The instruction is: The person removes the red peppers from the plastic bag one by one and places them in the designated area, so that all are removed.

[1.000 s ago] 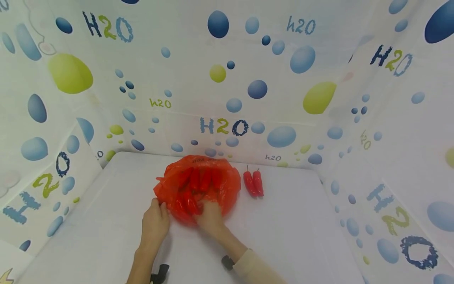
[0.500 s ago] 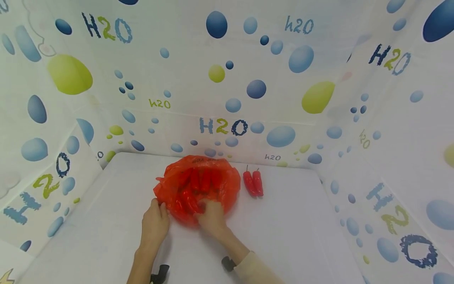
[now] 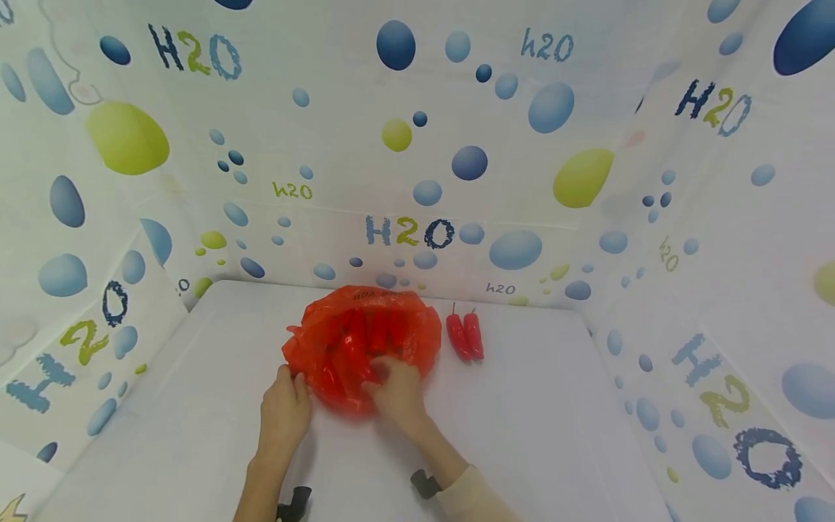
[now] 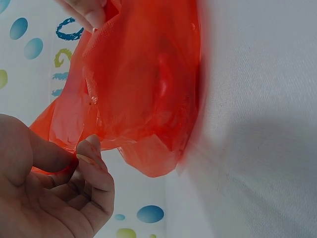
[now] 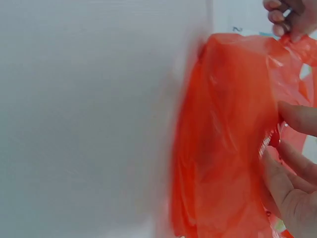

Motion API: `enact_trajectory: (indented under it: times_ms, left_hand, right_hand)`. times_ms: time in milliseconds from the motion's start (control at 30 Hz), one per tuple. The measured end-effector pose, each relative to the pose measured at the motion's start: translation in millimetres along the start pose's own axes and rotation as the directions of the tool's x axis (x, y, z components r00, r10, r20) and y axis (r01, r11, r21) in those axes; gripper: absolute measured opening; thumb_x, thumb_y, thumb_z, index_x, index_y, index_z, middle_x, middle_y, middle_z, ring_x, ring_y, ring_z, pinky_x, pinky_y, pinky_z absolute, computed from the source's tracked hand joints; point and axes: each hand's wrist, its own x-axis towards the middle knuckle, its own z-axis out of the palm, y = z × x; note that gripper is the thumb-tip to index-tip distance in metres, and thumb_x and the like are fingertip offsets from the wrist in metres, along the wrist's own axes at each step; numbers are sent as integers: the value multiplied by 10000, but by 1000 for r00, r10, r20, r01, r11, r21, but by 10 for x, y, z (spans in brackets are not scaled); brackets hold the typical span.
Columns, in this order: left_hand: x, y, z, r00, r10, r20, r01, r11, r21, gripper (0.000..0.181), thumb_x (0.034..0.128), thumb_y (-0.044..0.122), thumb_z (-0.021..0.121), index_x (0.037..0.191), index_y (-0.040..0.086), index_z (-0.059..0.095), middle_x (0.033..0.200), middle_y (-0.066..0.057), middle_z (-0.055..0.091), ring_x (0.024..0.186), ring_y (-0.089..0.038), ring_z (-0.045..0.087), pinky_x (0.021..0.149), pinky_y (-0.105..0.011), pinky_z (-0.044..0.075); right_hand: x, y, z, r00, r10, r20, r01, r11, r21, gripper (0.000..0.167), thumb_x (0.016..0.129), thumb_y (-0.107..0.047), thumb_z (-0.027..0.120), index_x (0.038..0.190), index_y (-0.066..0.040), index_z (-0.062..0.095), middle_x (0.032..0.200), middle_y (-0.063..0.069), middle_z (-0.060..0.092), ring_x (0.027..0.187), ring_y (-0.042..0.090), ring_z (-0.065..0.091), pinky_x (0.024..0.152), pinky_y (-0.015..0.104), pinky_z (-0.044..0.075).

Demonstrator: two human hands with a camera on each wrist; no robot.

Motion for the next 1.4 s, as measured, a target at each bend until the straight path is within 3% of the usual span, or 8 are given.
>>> enact_trajectory:
  times_ms: [233,533,733,1067,1400]
  left_hand:
    - [7,-21,1,1000,3,-4,-3,1000,1,135,1069,74,486,1062,-55,523,817,-146,580,709,-307,578,684,-476,544]
    - [3,-4,-29,1000,-1,8,1,1000,-6,135,1068,72,486,1058,-58,519,821,-149,586,709,-302,583,692,-491,560]
    - [14,-3,-31,1000,-2,20,2,1000,-7,128,1070,73,491,1061,-53,514,822,-142,580,708,-292,580,694,-487,568]
    - [19,0,-19,999,-18,30,18,1000,-7,141,1076,92,491,1076,-47,518,837,-145,594,727,-299,598,713,-478,580]
    - [15,-8,-10,1000,5,6,-5,1000,2,137,1066,73,487,1044,-59,515,835,-176,602,738,-349,620,677,-494,545]
  right_hand:
    - [1,-27,-119,998,14,-55,-13,1000,28,409,871,-181,863,1255,-113,741,1119,13,760,1049,216,707,808,305,605]
    - [-13,0,-206,994,16,-105,-8,997,78,415,873,-150,860,1262,-77,735,1098,27,765,1020,213,729,795,305,608]
    - [-12,-1,-280,990,23,-136,-11,996,89,401,879,-163,857,1257,-106,739,1111,17,764,1033,211,725,800,296,605]
    - [16,15,-467,974,36,-222,-10,993,116,413,869,-143,864,1255,-71,738,1139,56,763,1067,244,728,828,325,605]
    - [21,84,-667,952,21,-306,18,992,126,404,865,-125,864,1242,-47,741,1144,95,768,1059,280,741,820,366,609]
